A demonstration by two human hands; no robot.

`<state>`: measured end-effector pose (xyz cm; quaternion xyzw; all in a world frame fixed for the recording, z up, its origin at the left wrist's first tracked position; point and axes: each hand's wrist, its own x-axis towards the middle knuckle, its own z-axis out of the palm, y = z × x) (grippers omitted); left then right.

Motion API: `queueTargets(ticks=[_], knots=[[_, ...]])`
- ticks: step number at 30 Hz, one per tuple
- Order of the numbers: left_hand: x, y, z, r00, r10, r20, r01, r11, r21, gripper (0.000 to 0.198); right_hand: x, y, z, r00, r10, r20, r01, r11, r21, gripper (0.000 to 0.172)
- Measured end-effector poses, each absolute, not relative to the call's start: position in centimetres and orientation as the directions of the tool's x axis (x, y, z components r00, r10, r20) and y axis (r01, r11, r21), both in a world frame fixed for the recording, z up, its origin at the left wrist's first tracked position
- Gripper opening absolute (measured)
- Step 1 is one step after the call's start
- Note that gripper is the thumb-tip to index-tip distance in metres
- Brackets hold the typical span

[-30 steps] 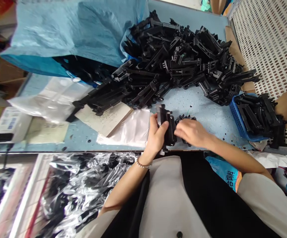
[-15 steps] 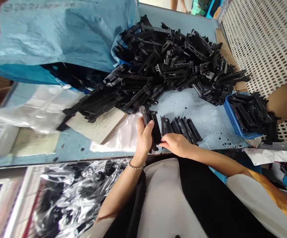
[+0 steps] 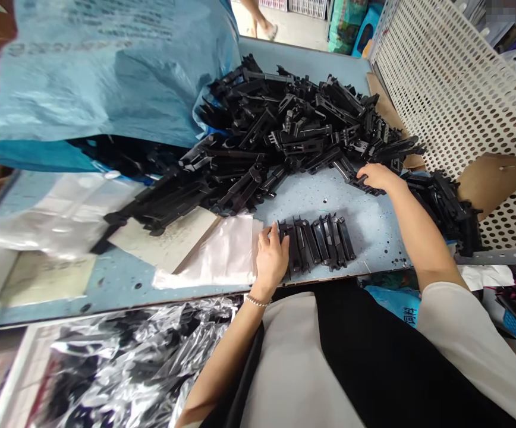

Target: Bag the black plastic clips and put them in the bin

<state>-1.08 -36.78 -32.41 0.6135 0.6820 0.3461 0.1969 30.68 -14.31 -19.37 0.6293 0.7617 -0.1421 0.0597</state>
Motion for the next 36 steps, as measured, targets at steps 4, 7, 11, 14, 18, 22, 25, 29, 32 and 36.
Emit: queueTargets(ticks=[4,7,11,14,18,22,25,29,32,36], knots=[[-2.0,-37.2,-29.6,-0.153,0.963,0.222,0.585,-0.093,0.806,0.047,32.7,-16.9,-15.3,-0.256,0.965,0.062,0.814,0.250,-0.524,0.024],[-1.1,-37.4,-27.0,-0.066,0.978,0.199,0.428,-0.152,0.891,0.038,32.6,-20.1,-12.7,-0.245,0.940,0.238,0.673,0.341,-0.656,0.035],[1.5,-37.2,-25.7,0.103,0.974,0.202,0.251,-0.222,0.942,0.033,30.1,-23.0,-15.4,-0.306,0.949,0.079,0.824,0.306,-0.476,0.041],[2.3,-37.3,-26.4,0.117,0.976,0.182,0.200,-0.203,0.959,0.033,27.9,-23.7,-21.1,-0.229,0.969,-0.090,0.922,0.186,-0.340,0.066],[1.4,-38.0,-27.3,0.097,0.991,0.095,0.181,-0.112,0.977,0.034,26.9,-23.7,-26.8,-0.066,0.997,0.026,0.958,0.071,-0.278,0.045],[0.0,-38.4,-27.1,0.042,0.999,0.008,0.108,-0.012,0.994,0.036,27.4,-23.8,-26.2,0.031,0.979,0.202,0.892,0.064,-0.447,0.020],[0.5,-37.9,-26.3,0.095,0.992,-0.084,-0.077,0.091,0.993,0.045,26.4,-26.0,-23.8,0.117,0.963,0.244,0.624,0.120,-0.773,0.025],[2.8,-36.0,-25.0,0.176,0.984,-0.002,-0.435,0.080,0.897,0.075,22.1,-31.9,-22.7,-0.150,0.988,0.044,-0.013,0.043,-0.999,0.034],[3.1,-35.3,-24.1,0.078,0.996,0.049,-0.506,-0.003,0.862,0.074,19.7,-35.2,-22.9,-0.383,0.921,-0.078,-0.007,-0.087,-0.996,0.031],[1.1,-36.4,-23.1,0.043,0.999,-0.027,-0.303,0.039,0.952,0.059,19.6,-35.2,-21.1,-0.416,0.908,0.054,0.398,0.235,-0.887,0.027]])
